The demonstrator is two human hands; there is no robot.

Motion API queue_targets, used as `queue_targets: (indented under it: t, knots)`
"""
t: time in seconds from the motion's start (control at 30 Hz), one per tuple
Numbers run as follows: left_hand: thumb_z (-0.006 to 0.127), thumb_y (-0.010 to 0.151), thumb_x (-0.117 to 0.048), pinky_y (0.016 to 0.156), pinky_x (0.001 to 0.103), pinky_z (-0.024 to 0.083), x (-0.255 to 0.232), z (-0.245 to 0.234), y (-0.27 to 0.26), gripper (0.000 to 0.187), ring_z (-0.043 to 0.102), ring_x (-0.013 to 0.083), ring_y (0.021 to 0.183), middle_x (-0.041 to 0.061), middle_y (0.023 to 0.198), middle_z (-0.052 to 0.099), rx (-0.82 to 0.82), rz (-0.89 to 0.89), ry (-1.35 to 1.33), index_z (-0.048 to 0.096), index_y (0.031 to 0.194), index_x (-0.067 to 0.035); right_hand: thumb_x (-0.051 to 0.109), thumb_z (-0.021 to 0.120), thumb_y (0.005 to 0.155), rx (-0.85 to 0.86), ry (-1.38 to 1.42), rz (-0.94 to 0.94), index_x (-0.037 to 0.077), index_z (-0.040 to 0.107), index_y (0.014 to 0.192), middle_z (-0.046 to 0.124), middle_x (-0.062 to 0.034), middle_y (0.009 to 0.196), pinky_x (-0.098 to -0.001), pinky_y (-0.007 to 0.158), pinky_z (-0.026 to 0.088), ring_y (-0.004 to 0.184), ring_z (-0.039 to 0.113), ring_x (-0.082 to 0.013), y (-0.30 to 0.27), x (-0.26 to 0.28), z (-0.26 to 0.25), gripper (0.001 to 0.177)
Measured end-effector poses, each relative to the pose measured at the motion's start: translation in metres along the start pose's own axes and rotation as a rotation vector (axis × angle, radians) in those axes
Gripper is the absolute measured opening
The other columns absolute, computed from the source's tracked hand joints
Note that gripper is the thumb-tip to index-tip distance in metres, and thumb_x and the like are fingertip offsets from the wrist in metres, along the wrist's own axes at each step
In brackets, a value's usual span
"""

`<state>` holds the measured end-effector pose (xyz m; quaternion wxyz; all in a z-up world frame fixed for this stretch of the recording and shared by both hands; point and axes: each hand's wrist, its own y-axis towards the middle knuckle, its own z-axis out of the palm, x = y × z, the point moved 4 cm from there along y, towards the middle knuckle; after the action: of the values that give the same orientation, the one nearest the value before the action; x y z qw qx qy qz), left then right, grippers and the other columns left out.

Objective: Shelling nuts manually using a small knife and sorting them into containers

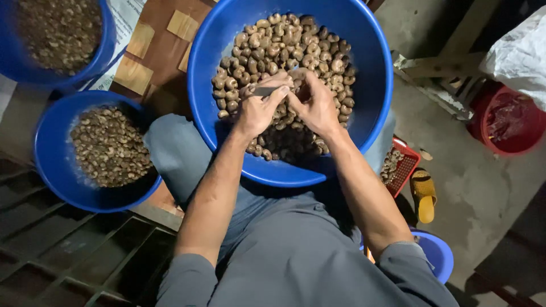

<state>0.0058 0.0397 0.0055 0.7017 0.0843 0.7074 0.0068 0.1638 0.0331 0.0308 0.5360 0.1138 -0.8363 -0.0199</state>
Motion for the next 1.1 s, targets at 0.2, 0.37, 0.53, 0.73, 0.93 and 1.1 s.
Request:
queue_targets:
  t: [0.2,0.37,0.53,0.73,0.93,1.1]
  knots:
    - [0.067,0.105,-0.021,0.102,0.047,0.055,0.006,-0.001,-0.001,0.020,0.069,0.0327,0.116,0.018,0.113,0.077,-0.005,0.001,-0.021,0.078,0.111,-0.005,0.005,0.077,0.097,-0.025,-0.008,-0.058,0.000,0.062,0.113,0.067,-0.0188,0.078,-0.0367,0.050,0.051,0.064,0.066,-0.0314,0.001,0.012,-0.003,0.023]
    - [0.070,0.103,-0.019,0.101,0.044,0.055,-0.001,-0.004,0.002,0.017,0.070,0.0258,0.114,0.014,0.111,0.078,-0.012,0.013,-0.029,0.079,0.111,-0.008,0.004,0.077,0.094,-0.023,-0.028,-0.083,0.000,0.060,0.121,0.069,-0.0202,0.085,-0.0437,0.050,0.052,0.066,0.069,-0.0349,0.000,0.009,-0.004,0.032]
    - [0.066,0.105,-0.013,0.099,0.051,0.054,-0.013,-0.007,0.002,0.016,0.071,0.0346,0.110,0.021,0.111,0.076,0.026,0.084,-0.015,0.077,0.112,-0.003,0.012,0.080,0.099,-0.020,0.017,-0.040,0.000,0.064,0.120,0.070,-0.0201,0.092,-0.0379,0.048,0.055,0.069,0.070,-0.0325,0.001,0.001,-0.005,0.029]
    - [0.068,0.104,-0.015,0.098,0.049,0.055,-0.006,-0.004,0.003,0.016,0.070,0.0300,0.112,0.019,0.113,0.076,0.025,0.058,-0.075,0.077,0.113,-0.005,0.005,0.077,0.098,0.015,0.358,0.153,-0.003,0.064,0.121,0.070,-0.0182,0.101,-0.0314,0.059,0.063,0.075,0.069,-0.0195,0.001,-0.014,0.010,0.028]
    - [0.069,0.103,-0.016,0.095,0.048,0.057,-0.011,-0.003,0.007,0.017,0.072,0.0322,0.110,0.020,0.111,0.077,0.010,0.108,-0.073,0.077,0.112,-0.004,0.001,0.071,0.099,0.042,0.641,0.283,-0.007,0.060,0.125,0.069,-0.0191,0.108,-0.0353,0.068,0.069,0.080,0.073,-0.0206,0.004,-0.021,0.015,0.029]
    - [0.073,0.101,-0.020,0.090,0.039,0.059,-0.017,-0.004,0.005,0.013,0.076,0.0281,0.100,0.009,0.102,0.080,-0.024,0.141,0.032,0.081,0.107,-0.013,0.002,0.070,0.099,0.025,0.686,0.327,-0.006,0.059,0.126,0.071,-0.0174,0.111,-0.0354,0.072,0.069,0.085,0.072,-0.0184,0.000,-0.023,0.018,0.030]
